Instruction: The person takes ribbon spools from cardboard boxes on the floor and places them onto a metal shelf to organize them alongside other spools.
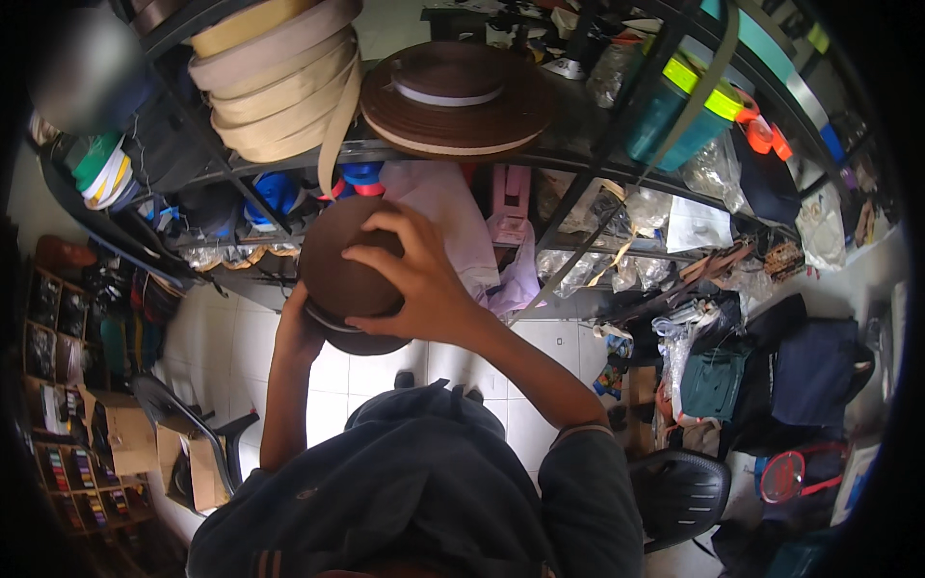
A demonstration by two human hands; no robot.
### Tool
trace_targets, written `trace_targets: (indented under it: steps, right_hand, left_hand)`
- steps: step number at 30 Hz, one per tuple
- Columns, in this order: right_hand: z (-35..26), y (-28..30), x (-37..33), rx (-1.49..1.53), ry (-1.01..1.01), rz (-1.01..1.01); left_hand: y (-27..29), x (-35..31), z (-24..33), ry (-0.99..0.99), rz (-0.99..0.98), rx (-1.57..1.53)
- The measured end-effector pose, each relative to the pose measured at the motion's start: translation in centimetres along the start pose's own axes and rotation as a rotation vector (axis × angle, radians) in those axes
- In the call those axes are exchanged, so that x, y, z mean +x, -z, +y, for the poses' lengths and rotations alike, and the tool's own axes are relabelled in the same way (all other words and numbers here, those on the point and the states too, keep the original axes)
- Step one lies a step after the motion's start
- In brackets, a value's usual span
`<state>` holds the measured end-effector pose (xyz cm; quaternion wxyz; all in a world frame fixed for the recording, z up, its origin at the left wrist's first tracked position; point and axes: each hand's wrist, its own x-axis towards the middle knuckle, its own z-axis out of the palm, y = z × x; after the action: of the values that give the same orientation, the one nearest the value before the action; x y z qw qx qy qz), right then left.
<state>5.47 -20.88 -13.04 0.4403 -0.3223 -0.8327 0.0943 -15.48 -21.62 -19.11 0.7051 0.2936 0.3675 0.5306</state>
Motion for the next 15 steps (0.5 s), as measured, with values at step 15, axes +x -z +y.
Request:
trace_targets:
  steps: [15]
  right_hand:
    - [11.9,7.8,12.1,-0.610,-0.361,0.090]
  left_hand:
    - [0.1,0.5,5.1,-0.077,0.010,0.054]
